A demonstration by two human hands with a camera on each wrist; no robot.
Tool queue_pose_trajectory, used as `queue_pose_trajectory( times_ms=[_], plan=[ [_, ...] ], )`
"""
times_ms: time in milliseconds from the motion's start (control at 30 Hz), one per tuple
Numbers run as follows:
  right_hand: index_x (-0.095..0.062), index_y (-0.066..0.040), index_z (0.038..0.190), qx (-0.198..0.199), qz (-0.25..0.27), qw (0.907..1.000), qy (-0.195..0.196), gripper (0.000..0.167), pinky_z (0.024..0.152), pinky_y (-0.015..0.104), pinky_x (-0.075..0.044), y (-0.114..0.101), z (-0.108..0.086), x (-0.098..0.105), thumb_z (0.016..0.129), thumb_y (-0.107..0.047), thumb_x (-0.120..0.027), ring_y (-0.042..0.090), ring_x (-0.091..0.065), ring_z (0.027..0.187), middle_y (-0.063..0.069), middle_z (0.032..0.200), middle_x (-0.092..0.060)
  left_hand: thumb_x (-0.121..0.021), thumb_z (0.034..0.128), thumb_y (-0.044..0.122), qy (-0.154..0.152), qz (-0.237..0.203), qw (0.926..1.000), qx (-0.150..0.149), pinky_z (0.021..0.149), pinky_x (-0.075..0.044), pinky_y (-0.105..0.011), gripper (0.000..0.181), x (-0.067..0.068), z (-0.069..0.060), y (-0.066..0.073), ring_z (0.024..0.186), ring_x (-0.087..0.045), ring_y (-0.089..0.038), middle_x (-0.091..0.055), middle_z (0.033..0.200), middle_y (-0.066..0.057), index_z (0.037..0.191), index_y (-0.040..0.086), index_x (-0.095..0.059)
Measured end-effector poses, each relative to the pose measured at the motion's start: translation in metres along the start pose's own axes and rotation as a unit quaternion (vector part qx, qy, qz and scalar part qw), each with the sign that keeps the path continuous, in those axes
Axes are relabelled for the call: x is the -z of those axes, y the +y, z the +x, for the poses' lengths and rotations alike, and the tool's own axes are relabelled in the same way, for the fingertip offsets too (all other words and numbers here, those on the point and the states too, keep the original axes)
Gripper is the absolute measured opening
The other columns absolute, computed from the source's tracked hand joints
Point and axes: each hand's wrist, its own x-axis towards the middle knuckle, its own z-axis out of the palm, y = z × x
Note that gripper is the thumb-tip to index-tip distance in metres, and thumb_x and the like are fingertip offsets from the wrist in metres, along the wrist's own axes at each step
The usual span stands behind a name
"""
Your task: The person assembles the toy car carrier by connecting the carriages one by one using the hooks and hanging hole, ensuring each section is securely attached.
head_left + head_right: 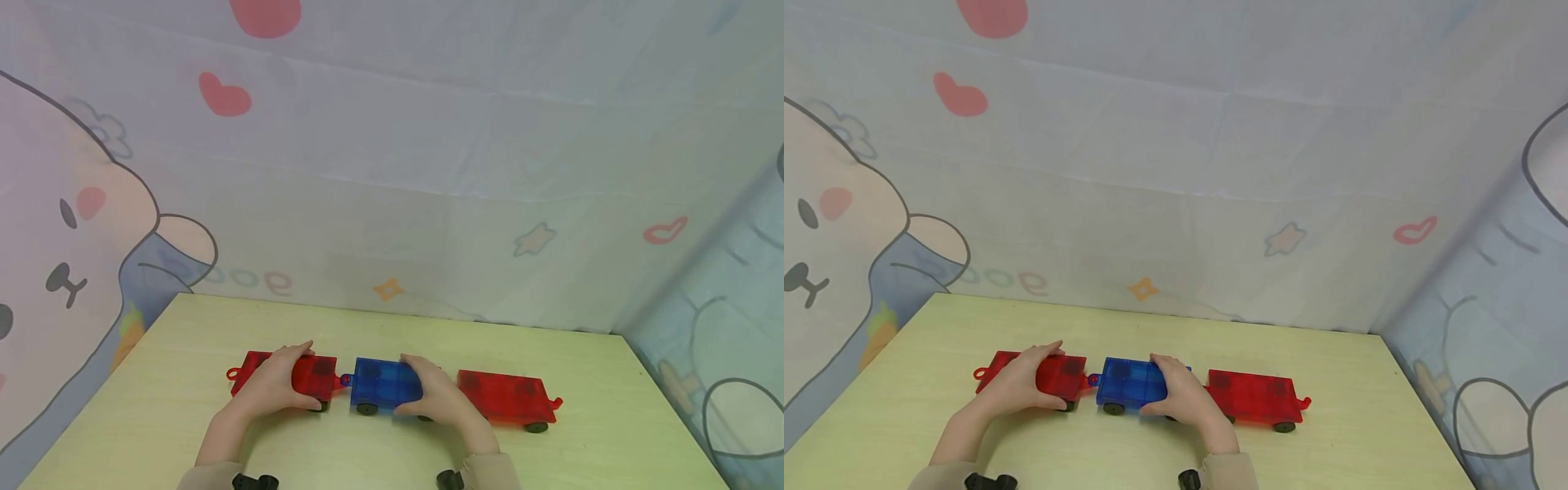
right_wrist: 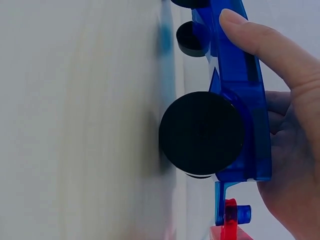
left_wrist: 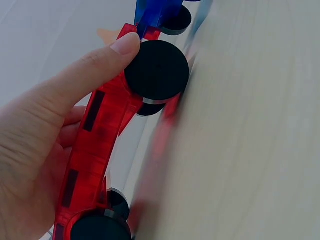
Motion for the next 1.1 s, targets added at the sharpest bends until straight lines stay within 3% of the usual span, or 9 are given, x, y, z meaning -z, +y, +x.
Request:
queue_pose_trajectory(
  times_ms=[867, 1100],
  plan=[
    [-0.039, -0.003, 0.147, -0.008, -0.004, 0.9999, -0.006, 0.088, 0.109, 0.06, -0.037, 0.0022, -0.0012, -0.0017, 0.077, -0.035, -0.083, 0.038, -0.042, 0.137, 0.016, 0.149, -0.045, -0.091, 0.061, 0.04, 0.001, -0.008, 0.9999, 0.006, 0.092, -0.052, -0.054, 0.103, 0.0006, -0.0004, 0.0016, 0.126, -0.048, -0.039, -0.058, 0.134, -0.01, 0.144, 0.002, -0.043],
    [-0.04, -0.006, 0.148, -0.005, -0.019, 0.9997, -0.012, 0.088, 0.112, 0.062, -0.031, 0.002, -0.0003, -0.0009, 0.077, -0.037, -0.082, 0.041, -0.035, 0.142, 0.015, 0.151, -0.043, -0.091, 0.0615, 0.042, -0.001, 0.002, 1.0, -0.002, 0.095, -0.049, -0.058, 0.105, 0.0008, 0.0003, -0.0002, 0.127, -0.048, -0.041, -0.058, 0.134, -0.011, 0.145, 0.001, -0.043]
  ],
)
